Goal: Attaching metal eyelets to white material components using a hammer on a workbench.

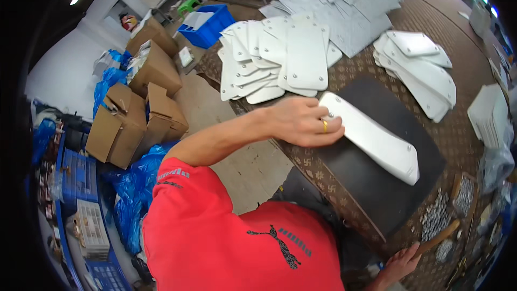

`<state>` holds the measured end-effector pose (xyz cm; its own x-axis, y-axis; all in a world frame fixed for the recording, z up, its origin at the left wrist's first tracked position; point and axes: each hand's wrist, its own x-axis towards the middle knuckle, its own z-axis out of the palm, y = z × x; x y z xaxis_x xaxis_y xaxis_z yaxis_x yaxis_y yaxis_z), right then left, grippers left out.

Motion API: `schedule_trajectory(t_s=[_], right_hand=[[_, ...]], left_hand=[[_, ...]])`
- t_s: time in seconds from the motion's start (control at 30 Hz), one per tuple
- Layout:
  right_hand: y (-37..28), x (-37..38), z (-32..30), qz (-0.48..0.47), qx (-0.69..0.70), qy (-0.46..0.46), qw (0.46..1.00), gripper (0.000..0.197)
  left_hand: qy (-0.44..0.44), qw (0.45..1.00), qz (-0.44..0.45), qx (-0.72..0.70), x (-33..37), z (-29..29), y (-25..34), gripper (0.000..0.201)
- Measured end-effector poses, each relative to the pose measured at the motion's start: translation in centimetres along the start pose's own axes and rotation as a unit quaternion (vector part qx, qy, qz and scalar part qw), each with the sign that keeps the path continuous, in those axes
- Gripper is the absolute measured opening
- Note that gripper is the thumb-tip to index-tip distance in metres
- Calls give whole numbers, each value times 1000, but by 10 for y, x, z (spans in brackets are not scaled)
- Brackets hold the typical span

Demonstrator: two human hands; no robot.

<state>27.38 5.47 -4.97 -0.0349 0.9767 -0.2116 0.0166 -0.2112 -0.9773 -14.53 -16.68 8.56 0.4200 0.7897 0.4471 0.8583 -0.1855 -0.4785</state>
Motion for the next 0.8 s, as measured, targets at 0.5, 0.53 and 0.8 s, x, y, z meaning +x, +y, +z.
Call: schedule_trajectory(t_s=[0.5, 0.53, 0.8], right_hand=[[-57, -57, 34, -27, -38, -104, 994, 24], [-62, -59, 43, -25, -43, -108, 993, 24], [-75, -72, 119, -52, -177, -295, 938, 20]], left_hand=[[89, 635, -543, -542, -11, 62, 11, 24], [145, 571, -582, -561, -5, 65, 8, 22], [91, 588, -509, -622, -2, 116, 7, 19]])
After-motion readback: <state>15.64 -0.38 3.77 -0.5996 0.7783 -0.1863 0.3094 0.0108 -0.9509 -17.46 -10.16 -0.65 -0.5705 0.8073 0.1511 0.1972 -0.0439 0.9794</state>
